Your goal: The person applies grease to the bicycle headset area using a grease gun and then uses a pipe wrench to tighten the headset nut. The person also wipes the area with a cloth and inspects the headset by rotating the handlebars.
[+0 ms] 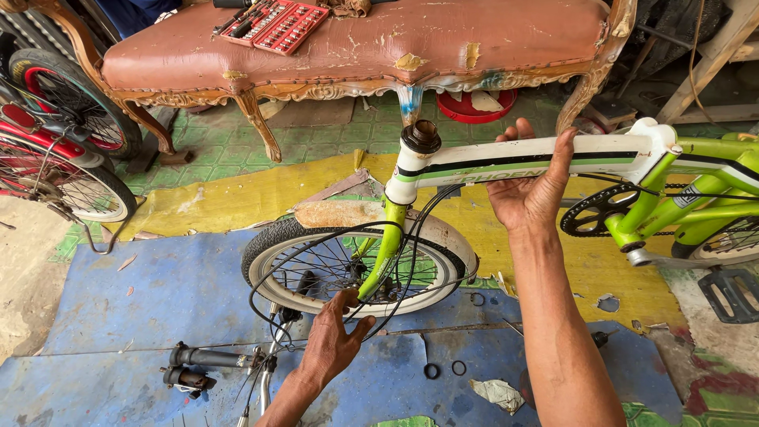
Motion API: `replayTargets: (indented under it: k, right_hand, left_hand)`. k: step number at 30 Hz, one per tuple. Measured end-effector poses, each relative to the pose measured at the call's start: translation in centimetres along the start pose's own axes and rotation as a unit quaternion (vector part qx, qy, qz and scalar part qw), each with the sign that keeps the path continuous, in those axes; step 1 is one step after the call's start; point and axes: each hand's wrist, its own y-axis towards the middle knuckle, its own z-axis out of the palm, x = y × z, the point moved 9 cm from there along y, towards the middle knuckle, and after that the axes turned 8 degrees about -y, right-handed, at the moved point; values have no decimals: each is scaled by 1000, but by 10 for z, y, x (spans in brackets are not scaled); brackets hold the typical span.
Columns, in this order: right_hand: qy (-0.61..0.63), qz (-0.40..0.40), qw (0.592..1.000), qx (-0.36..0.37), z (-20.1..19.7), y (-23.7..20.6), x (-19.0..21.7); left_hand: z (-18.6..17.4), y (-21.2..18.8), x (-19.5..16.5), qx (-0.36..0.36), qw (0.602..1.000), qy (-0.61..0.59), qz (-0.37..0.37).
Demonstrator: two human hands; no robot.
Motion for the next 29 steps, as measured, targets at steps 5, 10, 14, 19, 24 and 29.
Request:
replayTargets:
  k: [5,10,14,19,24,29]
  right_hand:
    - [-10,-13,1000,-6,1,-3,1]
    - [-7,-9,1000,-5,2,-3,1]
    - [-8,-11,1000,4,4,-3,2]
    - [-13,-17,1000,3,3,-4,3]
    - [-9,-16,1000,4,3,-3,3]
    - [-4,-14,1000,10,1,-1,2]
  left_hand:
    - [1,-2,2,7,1000,1,7]
    - [6,-2,8,26,999,27,-26]
    - [9,-2,11,34,999,35,-22]
    - [15,-2,15,40,998,51,-10]
    - [24,-6,22,85,990,92,-65]
    - [25,-10,24,99,983,111,-103]
